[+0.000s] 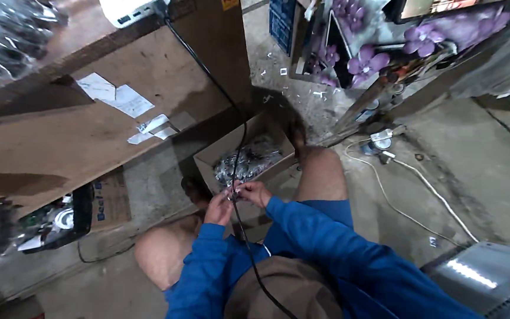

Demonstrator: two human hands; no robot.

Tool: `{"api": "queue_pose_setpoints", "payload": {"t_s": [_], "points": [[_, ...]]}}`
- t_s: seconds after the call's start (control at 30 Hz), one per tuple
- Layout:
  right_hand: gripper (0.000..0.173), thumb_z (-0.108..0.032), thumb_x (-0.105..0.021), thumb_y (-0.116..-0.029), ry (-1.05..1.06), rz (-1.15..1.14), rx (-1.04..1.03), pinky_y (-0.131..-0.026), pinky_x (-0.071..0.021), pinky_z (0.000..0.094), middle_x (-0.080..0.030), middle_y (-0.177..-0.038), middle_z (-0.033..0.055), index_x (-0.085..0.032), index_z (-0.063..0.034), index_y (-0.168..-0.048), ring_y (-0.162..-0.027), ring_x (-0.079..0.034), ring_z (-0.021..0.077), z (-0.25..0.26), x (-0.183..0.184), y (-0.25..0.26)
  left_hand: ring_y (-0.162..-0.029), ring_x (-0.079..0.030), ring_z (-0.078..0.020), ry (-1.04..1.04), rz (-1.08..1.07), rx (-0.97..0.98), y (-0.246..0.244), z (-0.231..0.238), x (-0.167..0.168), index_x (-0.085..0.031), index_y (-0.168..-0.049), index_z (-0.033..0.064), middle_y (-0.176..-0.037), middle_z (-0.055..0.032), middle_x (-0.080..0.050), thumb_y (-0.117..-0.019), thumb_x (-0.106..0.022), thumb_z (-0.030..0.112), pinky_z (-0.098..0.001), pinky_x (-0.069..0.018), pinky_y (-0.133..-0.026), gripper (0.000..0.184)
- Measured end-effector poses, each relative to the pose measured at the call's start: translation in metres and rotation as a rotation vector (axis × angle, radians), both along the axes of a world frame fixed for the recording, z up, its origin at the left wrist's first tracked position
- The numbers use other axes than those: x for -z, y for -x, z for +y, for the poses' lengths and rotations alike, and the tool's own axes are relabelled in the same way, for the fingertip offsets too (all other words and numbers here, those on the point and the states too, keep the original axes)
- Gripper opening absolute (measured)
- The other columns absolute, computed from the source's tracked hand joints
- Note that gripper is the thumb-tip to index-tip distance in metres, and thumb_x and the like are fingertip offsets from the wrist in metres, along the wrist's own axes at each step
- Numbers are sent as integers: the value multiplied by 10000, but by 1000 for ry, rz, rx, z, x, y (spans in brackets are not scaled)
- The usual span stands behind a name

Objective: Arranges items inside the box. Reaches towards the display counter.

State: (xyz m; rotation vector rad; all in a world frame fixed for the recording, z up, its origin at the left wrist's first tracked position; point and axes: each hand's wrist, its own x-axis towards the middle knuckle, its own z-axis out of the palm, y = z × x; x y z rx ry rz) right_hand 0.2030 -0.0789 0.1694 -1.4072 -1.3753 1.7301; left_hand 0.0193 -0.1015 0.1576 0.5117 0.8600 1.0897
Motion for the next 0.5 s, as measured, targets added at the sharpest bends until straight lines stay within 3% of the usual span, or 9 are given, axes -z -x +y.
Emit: {"api": "queue_pose_setpoints", "payload": {"t_s": [0.13, 0.23, 0.33, 0.37, 0.5], "points": [[277, -259, -652, -1017, -125, 59, -50, -906, -582, 316, -743, -1097, 88, -746, -55, -1180, -949, -707, 119, -3, -3, 0, -1283, -577, -414, 32, -210, -116, 2, 3, -4, -577, -713, 9, -1353, -303, -603, -920, -413, 150, -506, -490, -1030, 299], [260, -230, -657, -1017, -90, 174, -124, -872, -589, 314, -746, -1067, 80, -747, -46, -1177, -915, -704, 110, -3, -8, -2, -1149, -659, -362, 82, -250, -123, 3, 3, -7, -530, -609, 54, -1256, -267, -670, -879, -439, 176, -447, -540, -917, 310], [273, -226, -656, -1016, -79, 166, -159, -843, -590, 312, -740, -1046, 97, -735, -20, -1178, -885, -698, 109, -3, -7, -4, -1041, -691, -281, 65, -177, -53, 2, 3, -1, -582, -720, 66, -1232, -220, -688, -949, -361, 169, -387, -559, -827, 335], [277, -224, -653, -1016, -94, 138, -151, -852, -588, 309, -739, -1050, 105, -730, -10, -1173, -893, -700, 111, -2, -5, -5, -1037, -686, -262, 62, -122, -41, 0, 3, 0, -592, -764, 59, -1224, -203, -691, -970, -353, 153, -383, -556, -845, 329], [298, -246, -623, -1031, -85, -56, -83, -913, -571, 339, -736, -1071, 128, -719, -9, -1184, -942, -707, 150, 4, -2, -11, -1123, -676, -271, -28, 334, 16, -8, 8, 3, -648, -1152, -79, -1240, -215, -685, -1036, -432, 73, -407, -559, -954, 288]]}}
